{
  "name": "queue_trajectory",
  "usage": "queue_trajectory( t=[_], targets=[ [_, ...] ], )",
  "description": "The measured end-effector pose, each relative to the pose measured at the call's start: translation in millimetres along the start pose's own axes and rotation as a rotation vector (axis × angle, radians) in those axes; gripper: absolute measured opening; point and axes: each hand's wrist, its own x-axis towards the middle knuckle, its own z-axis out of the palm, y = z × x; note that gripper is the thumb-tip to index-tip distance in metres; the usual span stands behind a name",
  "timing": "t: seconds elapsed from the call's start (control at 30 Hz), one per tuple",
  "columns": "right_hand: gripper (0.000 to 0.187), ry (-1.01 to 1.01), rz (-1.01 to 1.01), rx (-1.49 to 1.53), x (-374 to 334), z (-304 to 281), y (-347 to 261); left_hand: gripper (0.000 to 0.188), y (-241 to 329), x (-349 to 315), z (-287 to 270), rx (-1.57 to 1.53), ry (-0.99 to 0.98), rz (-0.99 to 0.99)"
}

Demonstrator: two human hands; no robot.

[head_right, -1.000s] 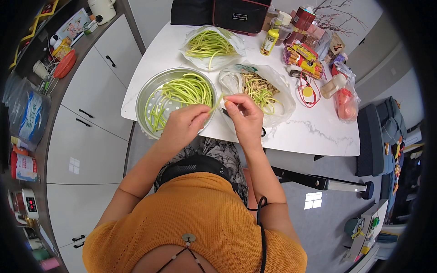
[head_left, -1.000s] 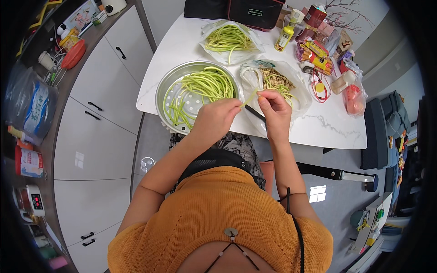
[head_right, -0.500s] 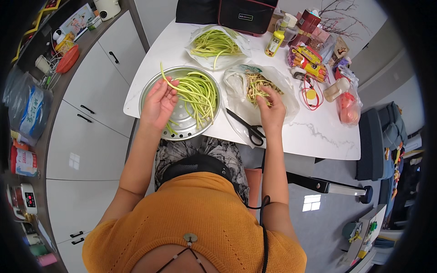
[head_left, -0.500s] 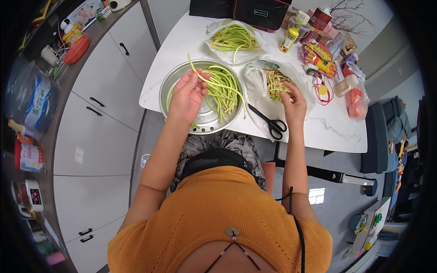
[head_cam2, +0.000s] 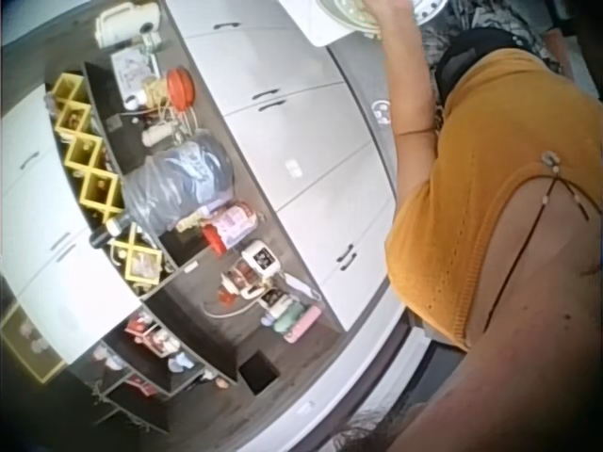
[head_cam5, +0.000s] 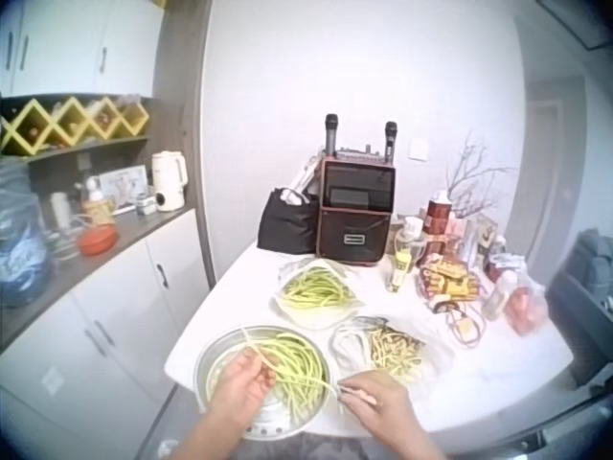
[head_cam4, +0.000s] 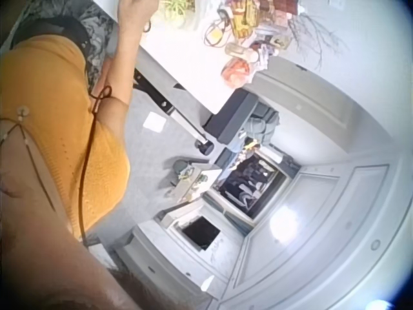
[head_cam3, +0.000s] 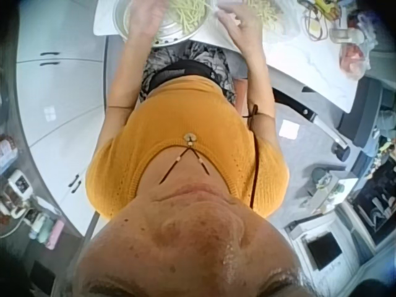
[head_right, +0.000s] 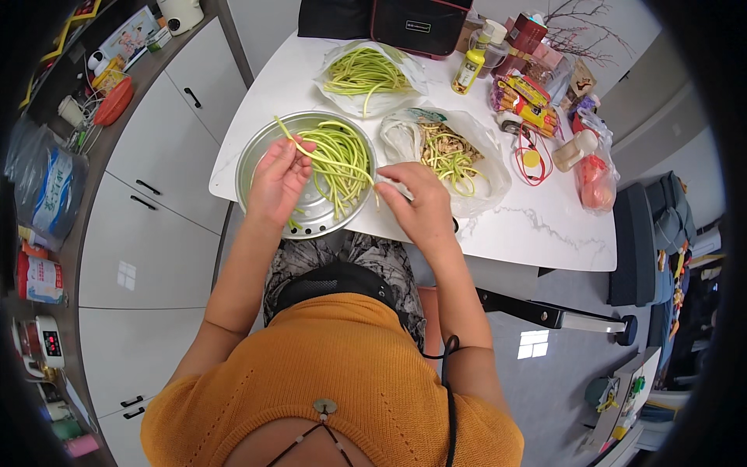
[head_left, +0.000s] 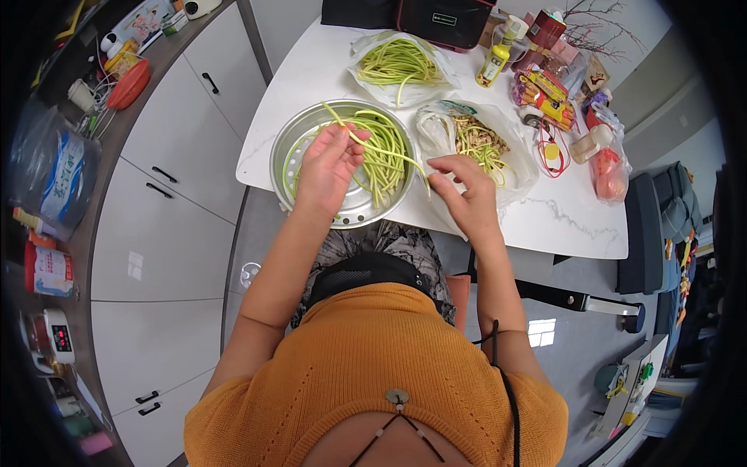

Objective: The person trims the ends off long green vegetables using scissors and places the prepared vegetables into a metal steamer tray.

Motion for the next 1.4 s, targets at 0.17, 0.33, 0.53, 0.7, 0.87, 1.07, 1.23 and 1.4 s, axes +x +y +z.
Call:
queue_trajectory(
  t=[0.17, 0.33, 0.53, 0.7, 0.87, 1.07, 1.23, 1.4],
  targets=[
    [0.016, 0.019, -0.175, -0.289, -0.1, 13.1, -0.7, 0.011, -4.6, -3.5, 7.8, 0.035, -0.012, -0.025],
    [0.015, 0.058, -0.177, -0.446, -3.4, 19.1, 0.2, 0.010, -4.4, -6.1, 13.8, 0.054, -0.018, -0.056],
    [0.010, 0.030, -0.207, -0.339, -2.1, 17.7, 6.6, 0.011, -4.6, -3.2, 8.5, 0.015, -0.026, -0.064],
    [0.005, 0.048, 0.069, 0.220, -7.6, 16.1, 2.2, 0.011, -8.1, -1.5, -1.2, -0.096, 0.018, -0.151],
    [0.009, 0.112, 0.233, 0.727, -12.7, 21.9, 8.3, 0.011, -22.2, -6.7, -3.9, -0.153, -0.025, -0.255],
    [0.010, 0.139, 0.295, 0.833, -12.5, 22.5, 9.5, 0.013, -17.7, -7.2, 3.6, -0.129, 0.009, -0.249],
    [0.009, 0.142, 0.250, 0.781, -10.3, 15.9, 6.5, 0.017, -8.9, -10.9, 16.4, 0.122, 0.009, -0.236],
    [0.009, 0.206, 0.243, 0.726, -8.7, 8.5, 2.7, 0.021, -16.6, -12.4, 11.6, 0.534, 0.127, 0.034]
  ],
)
